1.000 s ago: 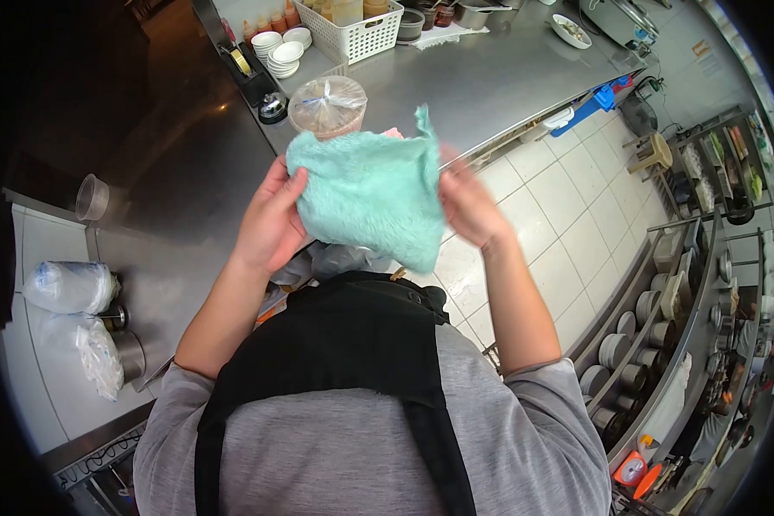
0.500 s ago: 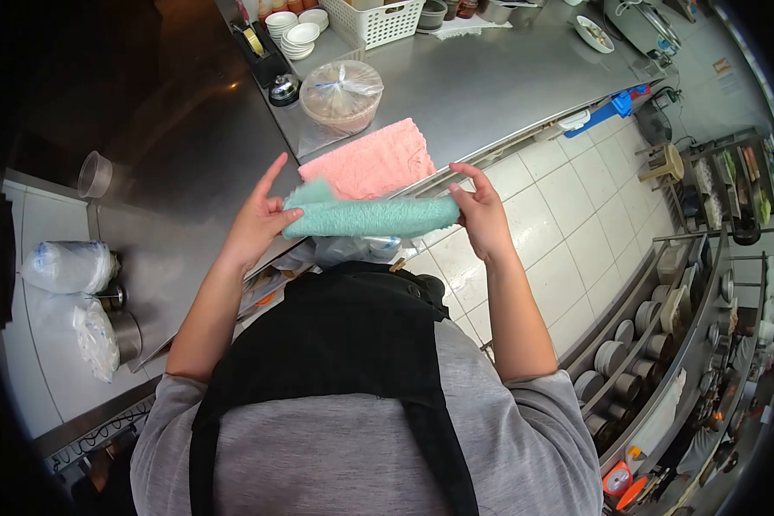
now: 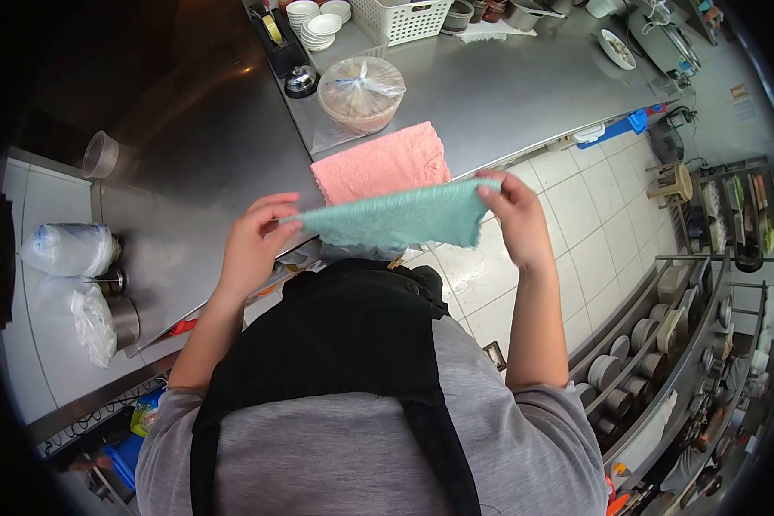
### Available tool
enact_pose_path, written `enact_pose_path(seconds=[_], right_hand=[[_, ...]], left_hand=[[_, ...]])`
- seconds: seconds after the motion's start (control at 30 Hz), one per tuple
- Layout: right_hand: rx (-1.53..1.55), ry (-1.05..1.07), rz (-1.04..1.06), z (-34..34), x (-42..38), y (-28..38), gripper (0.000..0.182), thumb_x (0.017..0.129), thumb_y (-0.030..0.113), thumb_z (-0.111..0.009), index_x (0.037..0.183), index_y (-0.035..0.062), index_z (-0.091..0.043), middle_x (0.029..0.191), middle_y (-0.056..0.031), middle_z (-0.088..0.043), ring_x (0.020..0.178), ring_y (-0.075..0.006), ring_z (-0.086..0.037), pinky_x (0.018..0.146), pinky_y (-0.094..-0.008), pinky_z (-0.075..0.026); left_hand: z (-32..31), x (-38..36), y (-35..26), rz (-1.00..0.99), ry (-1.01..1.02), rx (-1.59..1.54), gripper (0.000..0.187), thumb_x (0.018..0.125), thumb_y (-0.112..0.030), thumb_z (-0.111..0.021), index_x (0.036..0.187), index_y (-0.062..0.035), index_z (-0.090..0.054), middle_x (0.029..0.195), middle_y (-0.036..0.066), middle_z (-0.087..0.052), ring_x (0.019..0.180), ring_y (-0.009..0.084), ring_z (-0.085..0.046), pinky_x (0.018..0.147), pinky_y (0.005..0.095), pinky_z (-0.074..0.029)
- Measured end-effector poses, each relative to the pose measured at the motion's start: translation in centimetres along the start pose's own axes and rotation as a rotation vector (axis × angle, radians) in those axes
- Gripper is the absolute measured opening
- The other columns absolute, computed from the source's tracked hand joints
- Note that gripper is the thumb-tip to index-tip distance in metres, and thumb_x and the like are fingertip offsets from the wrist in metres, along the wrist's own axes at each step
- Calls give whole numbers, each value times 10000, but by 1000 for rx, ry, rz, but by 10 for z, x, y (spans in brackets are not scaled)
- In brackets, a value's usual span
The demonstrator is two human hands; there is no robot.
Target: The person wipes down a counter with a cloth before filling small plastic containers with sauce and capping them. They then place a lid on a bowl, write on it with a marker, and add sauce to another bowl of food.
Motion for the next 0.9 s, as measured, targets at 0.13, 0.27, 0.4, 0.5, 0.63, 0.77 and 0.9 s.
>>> enact_pose_path(seconds=[0.13,0.27,0.4,0.5,0.63,0.77,0.9], right_hand=[[203,-55,-108,-23,65,-15,294,961,194,-612,1191,15,-575,925,-21,-622,912,-101,-578,806,-264,-468],[-69,-377,-18,-17,133,-78,400,936,210,-637,1277,36,-521,1116,-110,-584,957,-172,-558,841,-329,-471],[-340,-542,224,-16,106,-65,463,911,193,-646,1323,56,-486,1290,-188,-464,1034,-280,-531,889,-392,-460],[-492,-477,462,-29,51,-60,453,877,80,-644,1297,31,-483,1292,-222,-443,1197,-380,-460,985,-421,-414],[-732,-351,320,-42,-38,-128,573,805,62,-695,1329,61,-464,1383,-259,-409,1274,-448,-411,1046,-491,-365],[-733,74,-207,-53,-133,-252,572,868,284,-681,1354,103,-441,1405,-219,-392,1183,-463,-511,946,-509,-475],[-788,87,-718,-5,-250,-385,556,915,448,-612,1327,84,-527,1420,-252,-386,1200,-453,-520,986,-494,-466]], left_hand=[[-26,41,64,357,141,-311,269,914,-156,-667,1103,31,-632,1141,149,-638,923,186,-647,818,280,-503],[-22,70,121,387,-205,63,368,912,-207,-671,1195,11,-580,1340,220,-517,1118,245,-601,928,360,-490],[-16,70,88,-3,-461,330,418,891,-193,-672,1262,-43,-552,1354,195,-505,1181,304,-564,978,407,-461],[-78,72,70,-281,29,398,496,861,-168,-662,1338,-147,-527,1414,119,-471,1312,329,-440,1076,438,-375],[-136,63,50,-526,200,620,489,898,-297,-628,1357,-165,-525,1462,116,-428,1378,317,-366,1132,480,-290],[-155,63,58,-395,347,817,582,921,-453,-560,1430,-192,-451,1528,108,-343,1419,336,-299,1159,521,-215],[-170,96,54,-384,495,753,677,920,-505,-539,1495,-205,-347,1568,108,-271,1447,330,-238,1172,525,-175]])
Point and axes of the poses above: each hand's wrist, its own x-axis towards the middle knuckle, its own z-axis out of the back of the hand, y = z × x, the point moved 9 cm from there along x, towards the middle knuckle
